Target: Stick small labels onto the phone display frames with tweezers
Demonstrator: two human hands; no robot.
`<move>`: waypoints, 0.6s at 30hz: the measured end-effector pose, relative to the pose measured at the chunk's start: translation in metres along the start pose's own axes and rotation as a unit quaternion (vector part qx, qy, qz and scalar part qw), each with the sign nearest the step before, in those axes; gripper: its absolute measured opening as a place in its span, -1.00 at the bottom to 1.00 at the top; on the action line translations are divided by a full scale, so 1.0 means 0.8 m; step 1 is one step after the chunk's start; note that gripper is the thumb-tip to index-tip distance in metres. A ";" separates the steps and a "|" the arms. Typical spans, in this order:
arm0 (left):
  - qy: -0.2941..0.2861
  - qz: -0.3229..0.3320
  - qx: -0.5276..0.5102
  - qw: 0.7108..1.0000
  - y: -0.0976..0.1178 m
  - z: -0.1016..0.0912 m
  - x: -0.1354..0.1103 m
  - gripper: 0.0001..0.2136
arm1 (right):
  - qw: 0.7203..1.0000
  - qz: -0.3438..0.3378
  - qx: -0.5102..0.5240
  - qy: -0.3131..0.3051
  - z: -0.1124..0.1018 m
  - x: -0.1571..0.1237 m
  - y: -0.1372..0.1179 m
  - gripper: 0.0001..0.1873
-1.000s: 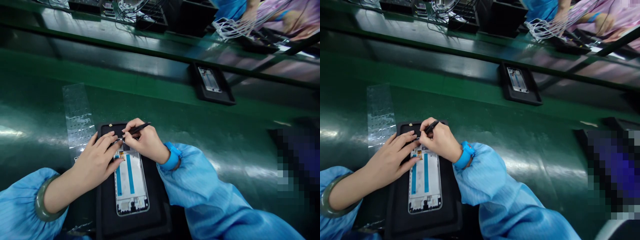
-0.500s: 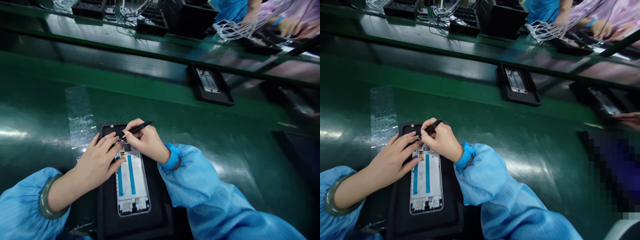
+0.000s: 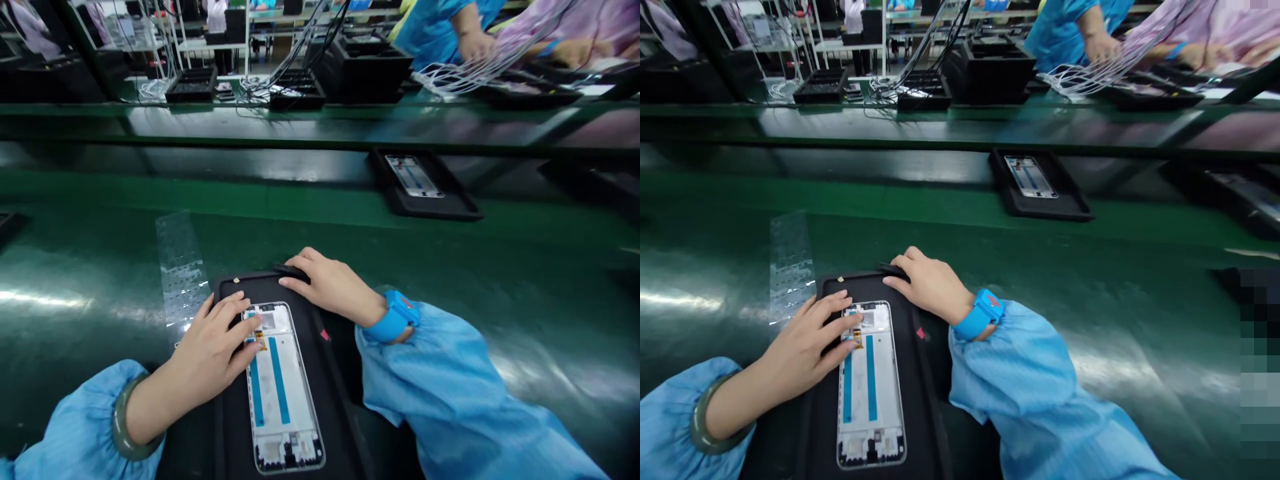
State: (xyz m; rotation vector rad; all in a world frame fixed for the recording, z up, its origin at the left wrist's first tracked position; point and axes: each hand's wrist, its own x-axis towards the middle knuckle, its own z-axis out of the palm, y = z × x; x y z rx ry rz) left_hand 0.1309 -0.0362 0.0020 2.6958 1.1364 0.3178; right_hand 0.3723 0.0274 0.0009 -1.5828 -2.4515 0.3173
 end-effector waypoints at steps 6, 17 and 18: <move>0.059 -0.041 -0.025 0.997 -0.005 -0.006 -0.003 -0.61 | 0.999 0.030 0.024 0.028 -0.003 0.016 0.062 -0.65; 0.072 -0.026 -0.016 0.997 -0.006 -0.003 -0.006 -0.70 | 0.885 0.428 -0.029 0.179 -0.025 0.045 0.167 -0.61; 0.073 -0.024 -0.017 0.997 -0.006 -0.001 -0.006 -0.70 | 0.874 0.446 -0.033 0.188 -0.027 0.050 0.173 -0.61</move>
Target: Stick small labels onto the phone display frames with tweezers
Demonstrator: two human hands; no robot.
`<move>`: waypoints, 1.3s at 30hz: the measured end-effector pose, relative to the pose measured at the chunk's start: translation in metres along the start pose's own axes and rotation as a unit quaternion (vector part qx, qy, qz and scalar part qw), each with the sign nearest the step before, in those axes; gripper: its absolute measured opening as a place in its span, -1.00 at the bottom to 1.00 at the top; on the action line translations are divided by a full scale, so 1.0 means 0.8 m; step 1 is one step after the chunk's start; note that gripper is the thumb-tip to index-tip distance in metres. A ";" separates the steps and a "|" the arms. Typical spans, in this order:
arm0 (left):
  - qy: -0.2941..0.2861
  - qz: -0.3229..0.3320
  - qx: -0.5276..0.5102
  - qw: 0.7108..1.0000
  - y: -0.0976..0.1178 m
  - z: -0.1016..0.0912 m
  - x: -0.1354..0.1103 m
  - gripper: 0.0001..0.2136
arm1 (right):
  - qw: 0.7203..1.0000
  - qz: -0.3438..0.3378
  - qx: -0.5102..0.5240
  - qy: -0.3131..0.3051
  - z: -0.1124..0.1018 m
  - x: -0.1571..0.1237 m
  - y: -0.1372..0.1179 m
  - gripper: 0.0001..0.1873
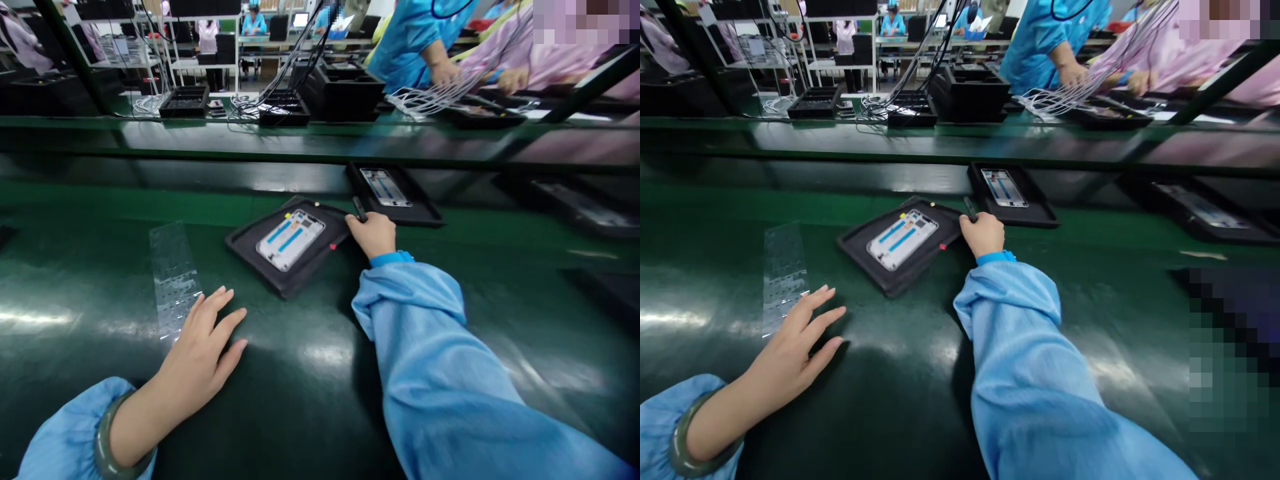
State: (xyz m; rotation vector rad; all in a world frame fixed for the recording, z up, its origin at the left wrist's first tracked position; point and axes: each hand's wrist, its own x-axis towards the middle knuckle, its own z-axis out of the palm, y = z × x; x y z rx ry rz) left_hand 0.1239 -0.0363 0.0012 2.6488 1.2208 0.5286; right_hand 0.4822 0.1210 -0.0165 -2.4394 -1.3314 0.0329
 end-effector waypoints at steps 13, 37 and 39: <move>-0.022 -0.023 -0.017 0.999 -0.013 0.005 0.003 -0.72 | 0.994 0.031 -0.031 0.100 0.021 0.021 -0.023 -0.52; -0.173 -0.123 0.032 0.977 -0.119 -0.049 -0.034 -0.45 | 0.936 -0.145 -0.206 -0.247 -0.081 -0.090 0.019 -0.55; -0.173 -0.124 0.039 0.976 -0.116 -0.045 -0.033 -0.46 | 0.923 -0.191 -0.184 -0.279 -0.083 -0.123 0.001 -0.56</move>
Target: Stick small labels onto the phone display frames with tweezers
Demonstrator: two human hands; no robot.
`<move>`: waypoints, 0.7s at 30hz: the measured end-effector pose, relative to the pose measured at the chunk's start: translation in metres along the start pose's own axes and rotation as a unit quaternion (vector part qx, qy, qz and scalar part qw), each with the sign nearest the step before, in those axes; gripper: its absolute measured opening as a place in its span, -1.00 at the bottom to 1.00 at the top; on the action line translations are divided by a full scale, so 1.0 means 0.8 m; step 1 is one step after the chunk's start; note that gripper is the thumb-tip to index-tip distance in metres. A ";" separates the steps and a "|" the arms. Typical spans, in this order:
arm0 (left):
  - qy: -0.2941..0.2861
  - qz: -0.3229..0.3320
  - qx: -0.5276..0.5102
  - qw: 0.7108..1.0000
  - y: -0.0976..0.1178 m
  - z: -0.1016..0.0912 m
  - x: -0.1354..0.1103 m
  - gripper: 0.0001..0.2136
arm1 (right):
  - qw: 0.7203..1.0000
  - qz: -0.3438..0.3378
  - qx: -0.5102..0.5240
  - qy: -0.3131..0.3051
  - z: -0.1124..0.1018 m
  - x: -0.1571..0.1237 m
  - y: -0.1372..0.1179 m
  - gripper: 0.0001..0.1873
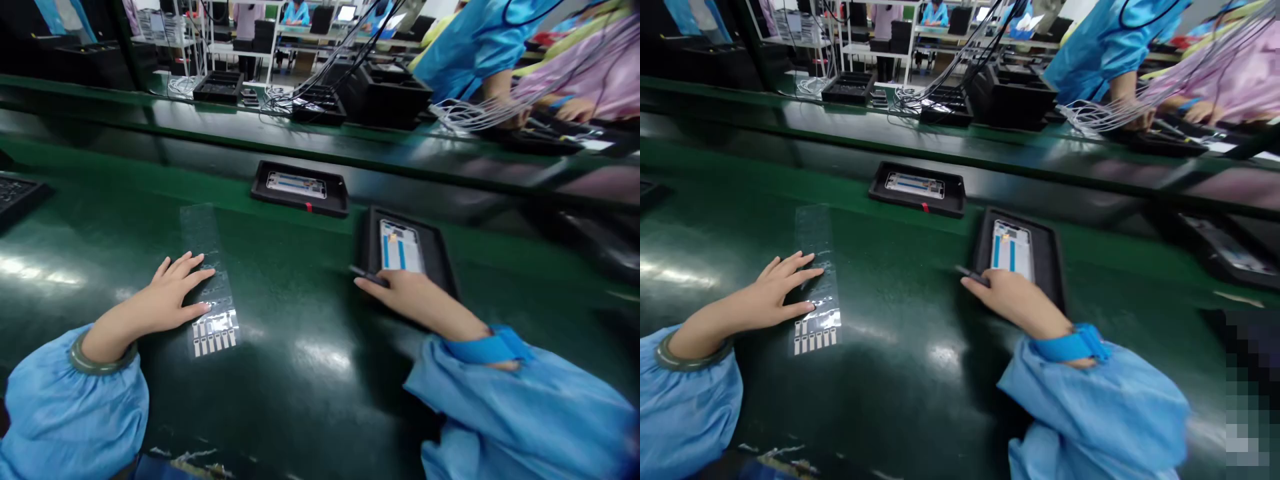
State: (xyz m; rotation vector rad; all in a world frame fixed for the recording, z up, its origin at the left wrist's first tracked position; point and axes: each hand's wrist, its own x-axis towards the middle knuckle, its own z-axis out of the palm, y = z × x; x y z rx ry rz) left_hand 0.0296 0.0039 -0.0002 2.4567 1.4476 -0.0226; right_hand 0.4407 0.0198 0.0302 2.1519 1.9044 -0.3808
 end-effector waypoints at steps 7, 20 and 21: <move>0.024 0.006 0.011 1.000 0.007 0.003 0.002 -0.46 | 0.950 -0.259 0.058 -0.163 0.010 -0.107 -0.117 -0.53; 0.036 0.015 -0.029 0.999 -0.003 -0.008 -0.008 -0.40 | 0.763 -0.290 0.555 -0.159 -0.012 -0.092 -0.174 -0.43; 0.037 0.020 -0.042 0.998 -0.004 -0.012 -0.012 -0.40 | 0.747 -0.261 0.590 -0.162 -0.010 -0.087 -0.181 -0.51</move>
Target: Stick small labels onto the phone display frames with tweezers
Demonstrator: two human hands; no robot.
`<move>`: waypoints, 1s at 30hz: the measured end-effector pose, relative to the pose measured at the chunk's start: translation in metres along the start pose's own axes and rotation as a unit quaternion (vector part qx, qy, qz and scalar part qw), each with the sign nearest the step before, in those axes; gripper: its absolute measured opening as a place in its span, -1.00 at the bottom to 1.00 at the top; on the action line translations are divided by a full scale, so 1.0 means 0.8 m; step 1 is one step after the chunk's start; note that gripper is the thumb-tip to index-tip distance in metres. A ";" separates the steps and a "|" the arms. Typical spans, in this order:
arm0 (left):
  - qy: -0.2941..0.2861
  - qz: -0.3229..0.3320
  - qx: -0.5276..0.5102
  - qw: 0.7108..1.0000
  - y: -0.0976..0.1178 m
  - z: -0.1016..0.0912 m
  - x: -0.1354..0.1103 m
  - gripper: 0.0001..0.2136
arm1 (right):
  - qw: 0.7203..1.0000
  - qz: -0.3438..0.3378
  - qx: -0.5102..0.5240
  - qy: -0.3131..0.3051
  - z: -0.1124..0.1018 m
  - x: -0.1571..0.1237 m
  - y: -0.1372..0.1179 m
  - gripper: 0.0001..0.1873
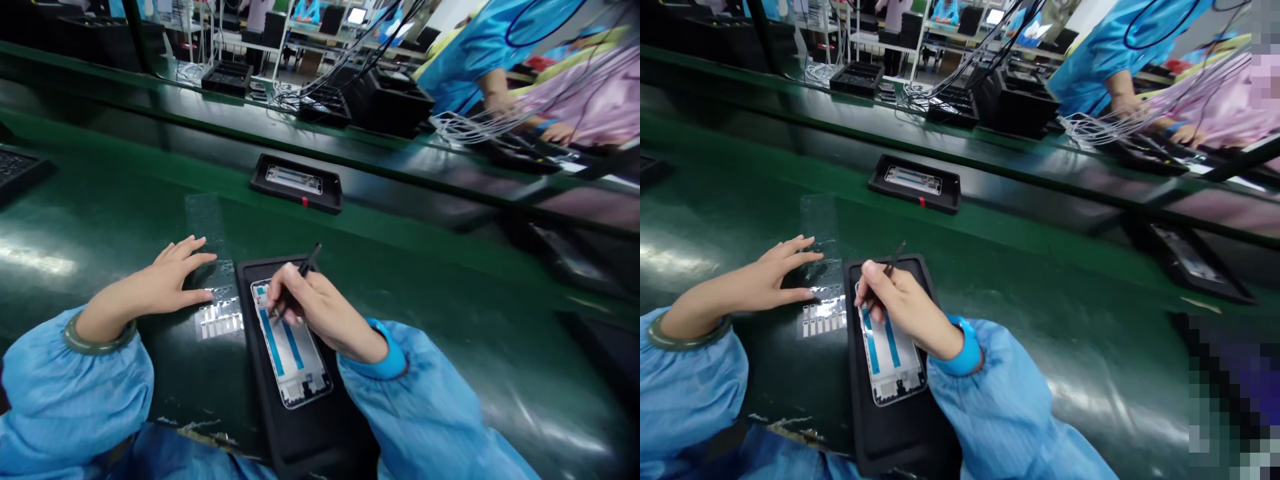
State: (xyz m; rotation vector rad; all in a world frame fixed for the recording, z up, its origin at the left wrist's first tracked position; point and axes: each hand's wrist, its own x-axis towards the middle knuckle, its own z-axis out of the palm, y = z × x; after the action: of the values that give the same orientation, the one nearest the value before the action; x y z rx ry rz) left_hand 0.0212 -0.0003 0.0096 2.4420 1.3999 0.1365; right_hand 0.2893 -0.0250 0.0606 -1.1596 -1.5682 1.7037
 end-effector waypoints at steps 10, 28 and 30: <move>0.056 0.013 0.011 0.998 0.049 0.048 -0.056 -0.43 | 0.993 0.029 0.117 0.002 0.038 0.038 0.014 -0.62; 0.112 0.022 0.042 0.993 0.066 0.059 -0.064 -0.62 | 0.969 -0.041 -0.243 0.031 0.057 0.042 0.034 -0.80; 0.121 0.022 0.046 0.991 0.069 0.060 -0.065 -0.66 | 0.965 -0.044 -0.257 0.026 0.058 0.041 0.033 -0.80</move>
State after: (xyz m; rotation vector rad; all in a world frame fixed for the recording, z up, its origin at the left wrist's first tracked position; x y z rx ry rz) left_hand 0.0511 -0.0817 -0.0144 2.6044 1.4796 0.3985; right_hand 0.2374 -0.0255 0.0256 -1.3356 -2.0657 1.2280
